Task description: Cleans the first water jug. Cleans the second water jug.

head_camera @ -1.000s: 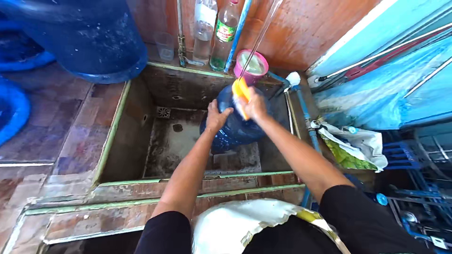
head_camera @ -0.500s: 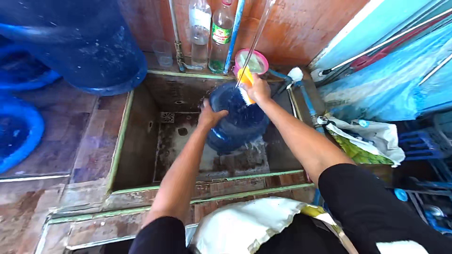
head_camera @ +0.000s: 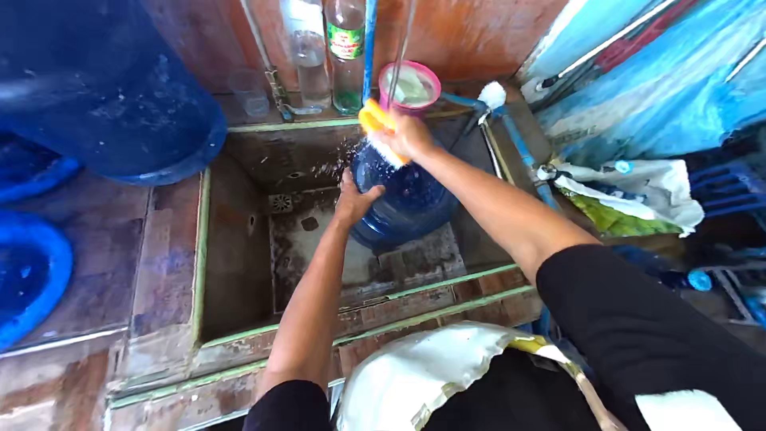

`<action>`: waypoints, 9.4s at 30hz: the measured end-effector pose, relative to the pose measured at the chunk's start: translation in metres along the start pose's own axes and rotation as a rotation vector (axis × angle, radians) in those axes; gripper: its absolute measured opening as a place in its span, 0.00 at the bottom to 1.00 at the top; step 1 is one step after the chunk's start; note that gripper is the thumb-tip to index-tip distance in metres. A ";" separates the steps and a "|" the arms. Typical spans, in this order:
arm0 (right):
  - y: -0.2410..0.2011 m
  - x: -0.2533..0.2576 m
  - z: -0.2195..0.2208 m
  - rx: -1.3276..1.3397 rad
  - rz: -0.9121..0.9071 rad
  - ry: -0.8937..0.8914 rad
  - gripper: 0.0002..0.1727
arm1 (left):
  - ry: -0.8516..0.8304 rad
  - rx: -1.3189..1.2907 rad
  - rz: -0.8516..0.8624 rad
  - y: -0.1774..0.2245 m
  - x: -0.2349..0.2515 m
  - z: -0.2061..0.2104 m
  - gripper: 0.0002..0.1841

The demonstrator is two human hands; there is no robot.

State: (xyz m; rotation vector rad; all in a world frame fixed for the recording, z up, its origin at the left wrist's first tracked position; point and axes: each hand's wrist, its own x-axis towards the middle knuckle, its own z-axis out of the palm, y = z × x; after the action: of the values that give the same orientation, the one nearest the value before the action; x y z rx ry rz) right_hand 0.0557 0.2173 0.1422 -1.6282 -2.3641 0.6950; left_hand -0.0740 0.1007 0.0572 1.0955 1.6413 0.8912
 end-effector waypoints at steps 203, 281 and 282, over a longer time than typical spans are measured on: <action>0.123 -0.196 -0.016 0.128 0.365 -0.006 0.20 | 0.057 0.778 0.295 0.090 0.079 0.055 0.37; 0.171 -0.246 0.058 0.007 0.596 -0.208 0.20 | 0.028 0.782 0.680 0.036 0.007 0.080 0.46; 0.170 -0.246 0.059 0.009 0.594 -0.208 0.20 | 0.013 0.813 0.736 0.035 0.008 0.076 0.47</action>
State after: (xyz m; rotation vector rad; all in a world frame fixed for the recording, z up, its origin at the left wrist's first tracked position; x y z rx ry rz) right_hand 0.2669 0.0241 0.0360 -2.3833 -1.9773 1.0114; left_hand 0.0064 0.1248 0.0636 2.3533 1.6548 0.6472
